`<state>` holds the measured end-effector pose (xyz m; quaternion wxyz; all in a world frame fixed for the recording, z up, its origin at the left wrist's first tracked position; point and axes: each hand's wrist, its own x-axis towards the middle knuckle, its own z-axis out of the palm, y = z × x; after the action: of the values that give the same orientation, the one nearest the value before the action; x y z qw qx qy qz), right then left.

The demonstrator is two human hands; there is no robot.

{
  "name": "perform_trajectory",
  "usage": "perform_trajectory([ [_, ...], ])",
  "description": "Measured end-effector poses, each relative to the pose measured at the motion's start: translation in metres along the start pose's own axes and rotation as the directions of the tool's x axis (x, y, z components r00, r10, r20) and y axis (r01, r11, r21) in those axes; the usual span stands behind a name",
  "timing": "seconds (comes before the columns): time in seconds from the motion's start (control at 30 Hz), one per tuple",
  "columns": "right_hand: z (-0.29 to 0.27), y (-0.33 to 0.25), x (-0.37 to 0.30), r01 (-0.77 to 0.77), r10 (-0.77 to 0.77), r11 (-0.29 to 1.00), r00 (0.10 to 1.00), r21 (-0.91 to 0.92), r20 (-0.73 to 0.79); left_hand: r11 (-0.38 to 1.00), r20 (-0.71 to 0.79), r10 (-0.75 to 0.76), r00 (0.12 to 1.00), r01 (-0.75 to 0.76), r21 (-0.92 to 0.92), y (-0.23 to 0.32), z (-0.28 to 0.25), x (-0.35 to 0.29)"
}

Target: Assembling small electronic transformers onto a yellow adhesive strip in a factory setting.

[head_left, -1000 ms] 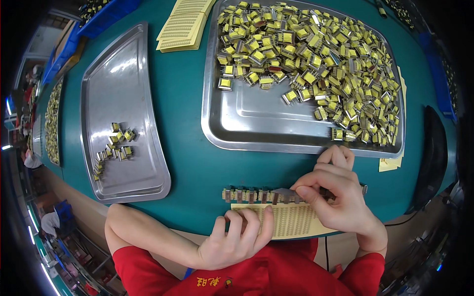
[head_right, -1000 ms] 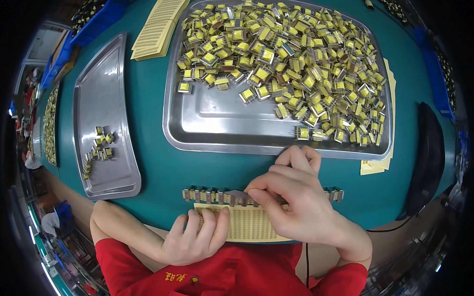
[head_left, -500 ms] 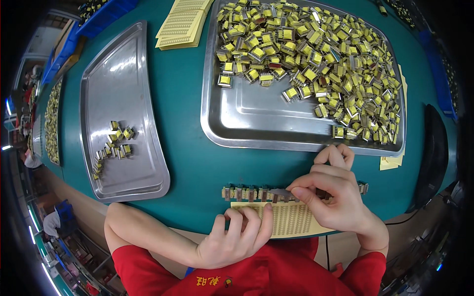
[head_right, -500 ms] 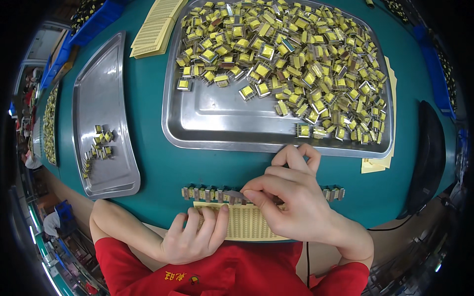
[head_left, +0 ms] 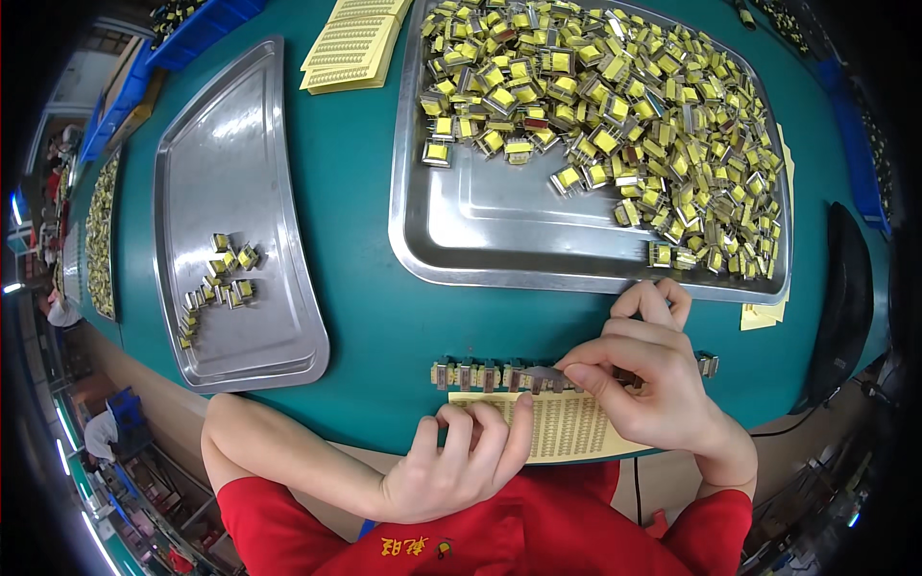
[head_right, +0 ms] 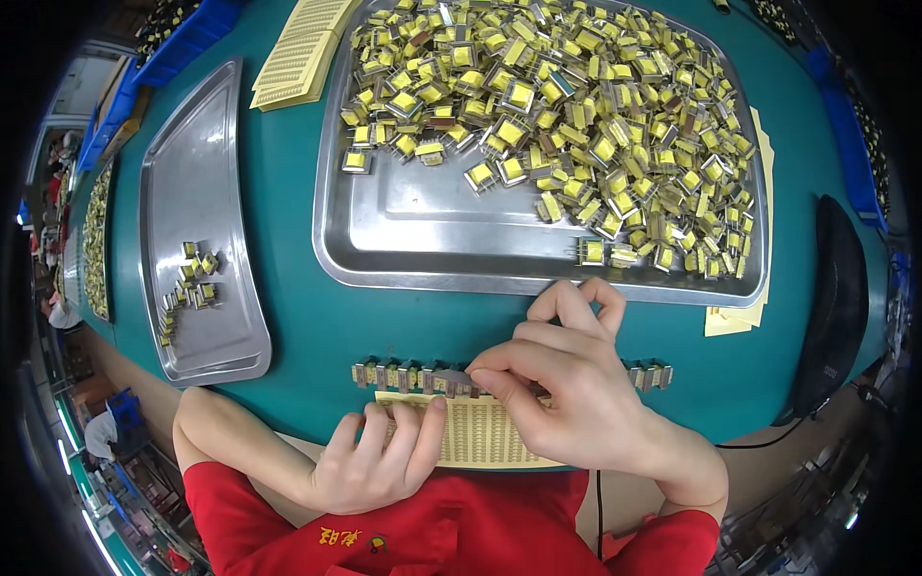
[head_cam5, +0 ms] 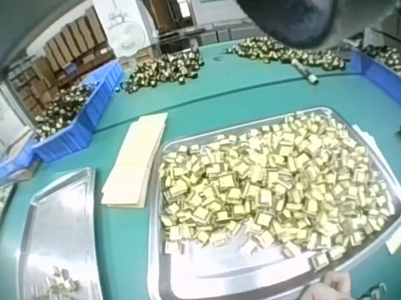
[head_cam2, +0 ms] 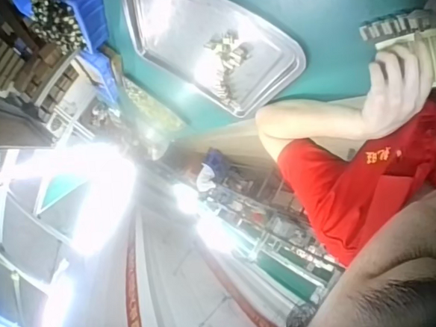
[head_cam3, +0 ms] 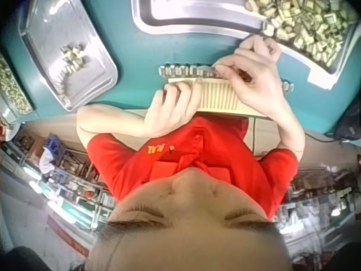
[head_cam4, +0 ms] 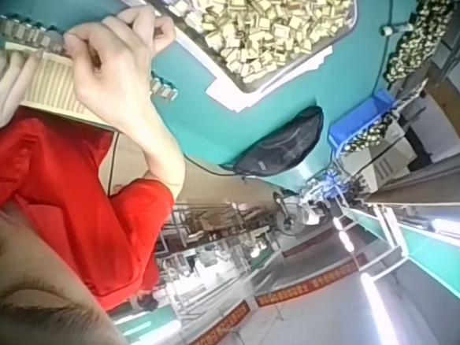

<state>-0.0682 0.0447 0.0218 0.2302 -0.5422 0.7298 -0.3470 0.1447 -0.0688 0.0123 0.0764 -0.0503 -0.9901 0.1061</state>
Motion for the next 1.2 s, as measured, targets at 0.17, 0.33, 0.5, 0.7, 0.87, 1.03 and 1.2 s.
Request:
perform_trajectory([
  [0.17, 0.002, -0.001, 0.001, -0.006, 0.006, 1.0, 1.0, -0.003, 0.004, 1.0, 0.013, -0.002, 1.0, 0.002, -0.016, -0.002, 0.001, -0.001],
  [0.33, 0.001, 0.001, -0.001, 0.006, -0.006, 1.0, 1.0, 0.008, -0.004, 0.999, 0.049, 0.021, 0.999, -0.02, -0.027, -0.004, -0.007, 0.007],
  [0.5, 0.001, 0.001, -0.001, 0.007, -0.007, 1.0, 1.0, 0.009, -0.009, 0.999, 0.045, 0.028, 0.999, -0.029, 0.016, -0.002, -0.002, 0.002],
  [0.7, 0.002, 0.002, -0.001, 0.015, -0.015, 1.0, 1.0, 0.007, -0.013, 1.0, 0.033, 0.015, 0.999, -0.015, 0.012, -0.001, -0.002, 0.002],
  [0.87, 0.0, 0.001, -0.001, 0.022, -0.022, 1.0, 1.0, 0.007, -0.008, 1.0, 0.034, 0.004, 0.999, -0.004, 0.006, -0.001, -0.002, 0.002],
  [1.03, 0.001, 0.0, 0.0, -0.029, 0.03, 1.0, 0.999, 0.012, -0.04, 1.0, 0.037, 0.017, 0.999, -0.018, 0.006, -0.003, -0.003, 0.002],
  [1.2, -0.008, -0.003, 0.001, -0.025, 0.026, 0.998, 0.999, 0.058, -0.022, 0.999, 0.03, 0.034, 0.999, -0.034, 0.001, -0.004, -0.003, 0.003],
])
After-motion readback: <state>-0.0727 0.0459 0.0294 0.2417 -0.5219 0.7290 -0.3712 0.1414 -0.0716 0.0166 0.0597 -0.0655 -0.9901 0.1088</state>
